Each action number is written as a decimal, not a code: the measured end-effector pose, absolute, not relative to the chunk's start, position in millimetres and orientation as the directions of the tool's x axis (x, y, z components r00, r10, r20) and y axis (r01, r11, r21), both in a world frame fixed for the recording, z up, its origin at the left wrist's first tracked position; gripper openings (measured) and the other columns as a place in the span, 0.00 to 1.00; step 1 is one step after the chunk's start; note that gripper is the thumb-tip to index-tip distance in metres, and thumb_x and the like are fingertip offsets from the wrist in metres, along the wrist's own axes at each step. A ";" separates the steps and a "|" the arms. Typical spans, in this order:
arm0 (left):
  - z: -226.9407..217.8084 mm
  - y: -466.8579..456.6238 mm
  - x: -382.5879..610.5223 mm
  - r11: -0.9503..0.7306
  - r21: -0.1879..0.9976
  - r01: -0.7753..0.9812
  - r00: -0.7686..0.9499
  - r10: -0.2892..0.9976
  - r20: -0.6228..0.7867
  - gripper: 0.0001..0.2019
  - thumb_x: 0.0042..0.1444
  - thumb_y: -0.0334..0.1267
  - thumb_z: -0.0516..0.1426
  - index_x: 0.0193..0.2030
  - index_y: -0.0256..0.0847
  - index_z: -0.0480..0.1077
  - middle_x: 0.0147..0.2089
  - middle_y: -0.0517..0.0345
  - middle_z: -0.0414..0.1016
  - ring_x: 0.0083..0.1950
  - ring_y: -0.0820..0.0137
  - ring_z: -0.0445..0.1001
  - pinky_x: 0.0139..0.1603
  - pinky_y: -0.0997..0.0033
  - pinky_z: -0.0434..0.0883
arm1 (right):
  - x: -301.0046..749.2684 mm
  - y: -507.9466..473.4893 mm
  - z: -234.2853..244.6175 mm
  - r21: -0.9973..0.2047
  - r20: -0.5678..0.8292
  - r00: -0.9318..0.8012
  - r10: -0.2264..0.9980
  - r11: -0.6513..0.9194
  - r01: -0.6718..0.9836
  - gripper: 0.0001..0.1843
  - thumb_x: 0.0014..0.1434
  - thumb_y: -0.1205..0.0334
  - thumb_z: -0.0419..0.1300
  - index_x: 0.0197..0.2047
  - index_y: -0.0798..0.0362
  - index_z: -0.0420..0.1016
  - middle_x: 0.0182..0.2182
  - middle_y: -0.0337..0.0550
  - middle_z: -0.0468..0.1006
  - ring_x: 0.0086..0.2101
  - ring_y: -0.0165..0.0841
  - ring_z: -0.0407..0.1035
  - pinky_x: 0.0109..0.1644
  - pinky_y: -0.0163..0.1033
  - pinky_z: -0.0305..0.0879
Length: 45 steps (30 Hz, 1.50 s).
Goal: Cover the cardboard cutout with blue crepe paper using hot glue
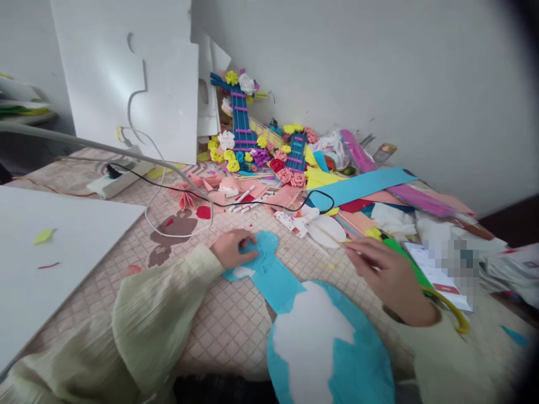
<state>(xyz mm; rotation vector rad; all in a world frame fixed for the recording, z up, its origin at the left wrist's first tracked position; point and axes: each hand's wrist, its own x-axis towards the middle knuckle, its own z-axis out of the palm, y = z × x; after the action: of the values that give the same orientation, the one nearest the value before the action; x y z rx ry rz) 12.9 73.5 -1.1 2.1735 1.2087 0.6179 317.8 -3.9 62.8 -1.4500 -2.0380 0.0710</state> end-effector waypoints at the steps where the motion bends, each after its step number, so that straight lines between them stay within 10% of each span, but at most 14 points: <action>1: -1.0 74.8 11.8 -0.403 0.701 0.588 0.478 0.872 0.100 0.14 0.46 0.42 0.56 0.37 0.35 0.70 0.24 0.63 0.61 0.25 0.76 0.60 0.27 0.76 0.61 | 330.2 -10.1 62.5 -0.386 0.477 -0.125 0.870 0.335 0.860 0.10 0.57 0.59 0.53 0.37 0.53 0.74 0.36 0.45 0.74 0.34 0.32 0.70 0.34 0.35 0.67; 11: 7.0 78.8 0.1 -0.451 0.552 0.701 0.483 0.870 0.098 0.18 0.53 0.42 0.47 0.43 0.35 0.69 0.33 0.55 0.72 0.28 0.74 0.67 0.29 0.75 0.65 | 385.6 -48.7 -15.1 -0.132 0.429 0.013 0.903 0.048 0.990 0.16 0.53 0.67 0.48 0.40 0.54 0.74 0.34 0.48 0.75 0.32 0.37 0.70 0.35 0.43 0.66; 24: -3.2 46.3 -22.6 -0.572 0.415 0.708 0.569 0.809 0.145 0.29 0.46 0.54 0.55 0.53 0.42 0.62 0.54 0.48 0.68 0.55 0.56 0.65 0.55 0.55 0.63 | 375.0 -32.2 -0.3 -0.314 0.528 0.138 0.838 0.042 0.949 0.15 0.56 0.68 0.47 0.40 0.58 0.73 0.34 0.52 0.73 0.36 0.39 0.68 0.42 0.46 0.65; 31: -21.5 51.6 -26.9 -0.606 0.328 0.725 0.570 0.795 0.208 0.30 0.49 0.54 0.53 0.56 0.42 0.59 0.55 0.48 0.68 0.56 0.55 0.65 0.55 0.54 0.64 | 355.5 0.0 20.0 -0.291 0.500 0.124 0.857 0.032 0.956 0.13 0.58 0.67 0.48 0.40 0.57 0.72 0.38 0.52 0.73 0.40 0.39 0.66 0.45 0.42 0.62; 40: -28.7 48.4 -23.5 -0.668 0.245 0.703 0.575 0.736 0.357 0.30 0.46 0.54 0.55 0.56 0.46 0.59 0.52 0.51 0.70 0.52 0.54 0.69 0.51 0.55 0.67 | 350.1 -6.1 30.6 -0.260 0.392 0.082 0.916 0.025 0.965 0.21 0.63 0.56 0.45 0.23 0.55 0.69 0.20 0.41 0.71 0.23 0.30 0.64 0.28 0.35 0.54; 45: -23.5 43.7 -16.4 -0.638 0.281 0.717 0.542 0.763 0.351 0.29 0.47 0.53 0.54 0.55 0.42 0.60 0.52 0.48 0.69 0.53 0.55 0.67 0.52 0.55 0.66 | 328.2 28.9 38.9 -0.193 0.314 -0.127 0.941 0.194 0.962 0.11 0.60 0.65 0.49 0.36 0.56 0.72 0.31 0.44 0.75 0.32 0.30 0.67 0.35 0.33 0.57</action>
<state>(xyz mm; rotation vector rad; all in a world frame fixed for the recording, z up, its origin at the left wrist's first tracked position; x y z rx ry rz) -16.4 43.7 -23.5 2.6663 1.2841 0.6853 328.2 28.9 38.9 -1.7871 -2.1133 -0.0796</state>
